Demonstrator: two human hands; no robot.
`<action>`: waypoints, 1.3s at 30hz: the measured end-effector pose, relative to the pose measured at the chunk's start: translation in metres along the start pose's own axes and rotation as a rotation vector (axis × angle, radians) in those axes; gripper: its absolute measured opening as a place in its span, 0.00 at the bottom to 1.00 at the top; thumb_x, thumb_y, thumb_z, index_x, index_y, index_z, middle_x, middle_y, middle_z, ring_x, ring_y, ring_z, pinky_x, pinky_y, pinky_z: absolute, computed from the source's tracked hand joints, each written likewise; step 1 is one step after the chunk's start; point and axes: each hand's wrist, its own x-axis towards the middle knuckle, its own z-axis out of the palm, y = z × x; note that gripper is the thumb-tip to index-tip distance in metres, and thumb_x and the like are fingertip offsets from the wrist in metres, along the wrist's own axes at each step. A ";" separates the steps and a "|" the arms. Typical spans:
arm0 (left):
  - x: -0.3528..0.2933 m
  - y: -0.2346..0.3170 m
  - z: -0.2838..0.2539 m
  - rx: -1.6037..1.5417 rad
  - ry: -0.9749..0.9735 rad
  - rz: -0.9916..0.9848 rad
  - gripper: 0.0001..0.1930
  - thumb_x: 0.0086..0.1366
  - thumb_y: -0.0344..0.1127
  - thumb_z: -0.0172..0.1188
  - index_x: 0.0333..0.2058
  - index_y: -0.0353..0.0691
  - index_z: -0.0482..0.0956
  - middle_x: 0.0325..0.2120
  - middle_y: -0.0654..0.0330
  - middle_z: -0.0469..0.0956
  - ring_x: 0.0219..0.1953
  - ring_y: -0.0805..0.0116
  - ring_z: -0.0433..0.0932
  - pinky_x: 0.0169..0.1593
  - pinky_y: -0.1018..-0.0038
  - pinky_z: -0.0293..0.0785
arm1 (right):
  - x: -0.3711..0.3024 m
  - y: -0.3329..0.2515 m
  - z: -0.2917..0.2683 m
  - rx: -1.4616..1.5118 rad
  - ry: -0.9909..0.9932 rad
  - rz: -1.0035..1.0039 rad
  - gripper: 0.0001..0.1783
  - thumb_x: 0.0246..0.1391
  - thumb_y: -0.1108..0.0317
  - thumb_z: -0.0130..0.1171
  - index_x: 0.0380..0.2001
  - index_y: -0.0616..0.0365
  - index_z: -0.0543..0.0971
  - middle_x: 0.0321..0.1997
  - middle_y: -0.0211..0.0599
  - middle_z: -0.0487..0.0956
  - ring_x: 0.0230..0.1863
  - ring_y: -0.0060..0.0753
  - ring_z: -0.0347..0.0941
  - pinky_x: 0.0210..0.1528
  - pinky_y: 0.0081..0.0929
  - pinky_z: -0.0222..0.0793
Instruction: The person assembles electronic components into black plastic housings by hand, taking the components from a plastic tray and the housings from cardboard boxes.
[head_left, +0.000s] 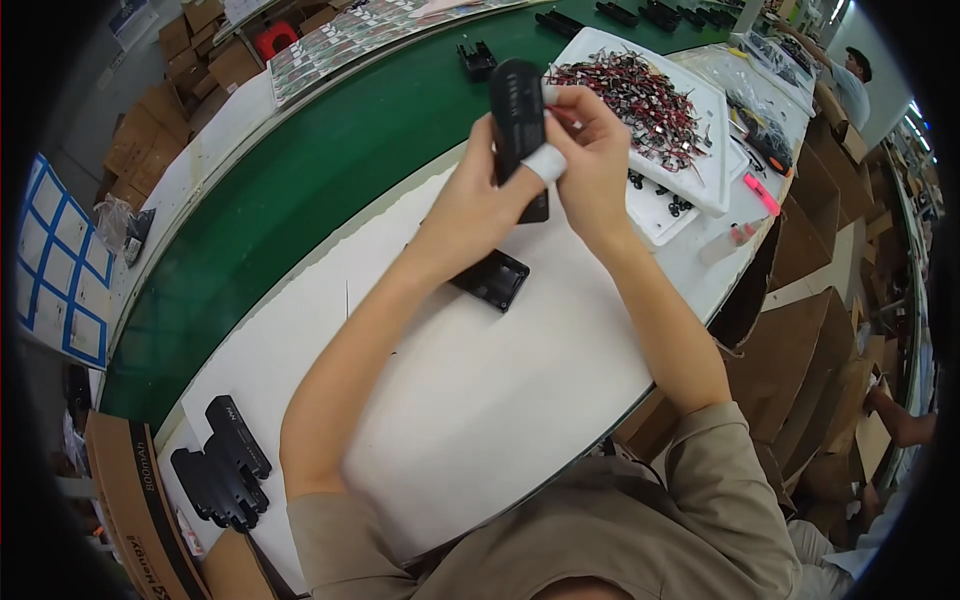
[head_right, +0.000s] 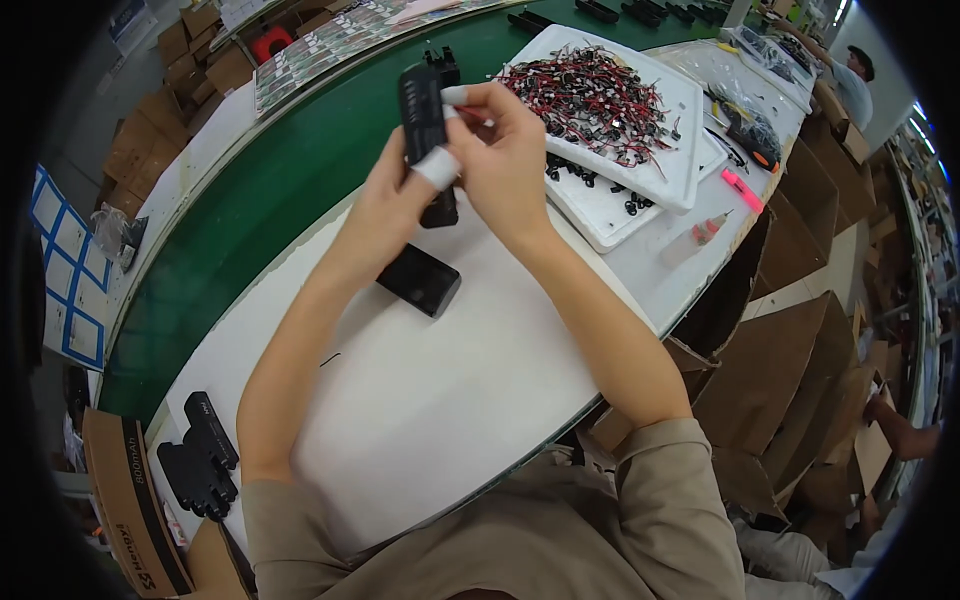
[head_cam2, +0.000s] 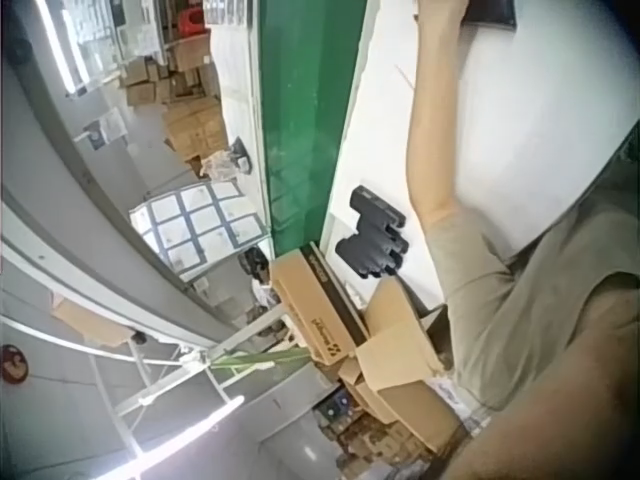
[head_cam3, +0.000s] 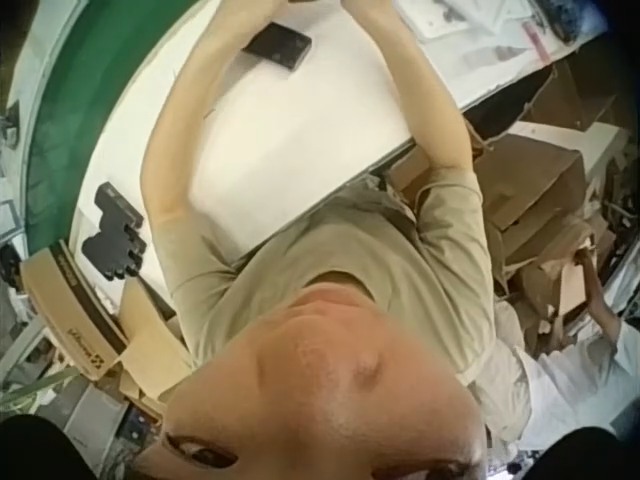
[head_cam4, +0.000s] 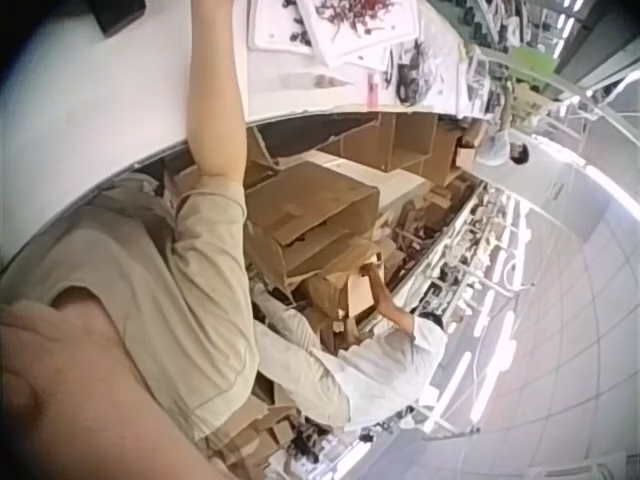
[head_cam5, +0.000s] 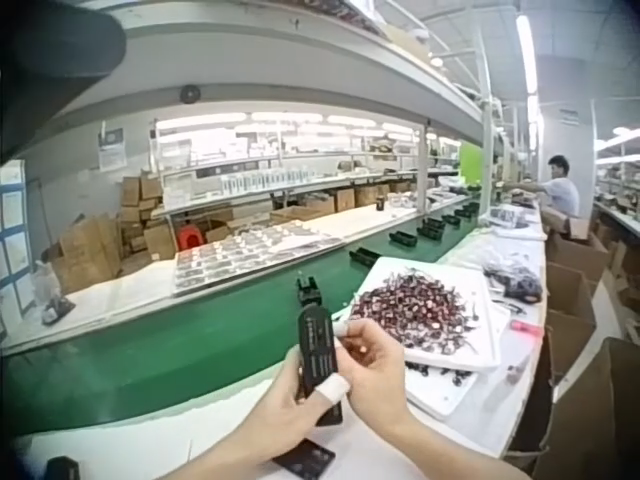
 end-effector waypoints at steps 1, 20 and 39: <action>0.001 0.005 0.002 -0.002 0.000 0.002 0.25 0.61 0.44 0.48 0.51 0.34 0.56 0.31 0.60 0.69 0.32 0.74 0.70 0.33 0.80 0.68 | 0.002 -0.003 -0.002 -0.026 0.039 0.014 0.07 0.47 0.76 0.53 0.31 0.67 0.73 0.25 0.33 0.73 0.24 0.15 0.66 0.23 0.14 0.65; 0.004 0.028 -0.031 -0.303 -0.083 -0.455 0.20 0.59 0.50 0.40 0.37 0.40 0.70 0.23 0.58 0.75 0.20 0.78 0.68 0.21 0.80 0.64 | 0.019 -0.003 -0.026 -0.594 -0.074 -0.113 0.11 0.31 0.65 0.60 0.21 0.60 0.78 0.36 0.36 0.72 0.43 0.34 0.62 0.44 0.29 0.59; 0.003 0.028 -0.034 -0.422 -0.118 -0.520 0.19 0.60 0.49 0.42 0.35 0.37 0.69 0.22 0.54 0.74 0.13 0.73 0.68 0.08 0.82 0.51 | 0.012 -0.004 -0.018 -0.763 -0.100 -0.219 0.10 0.29 0.69 0.60 0.20 0.63 0.76 0.32 0.37 0.73 0.40 0.38 0.64 0.44 0.30 0.61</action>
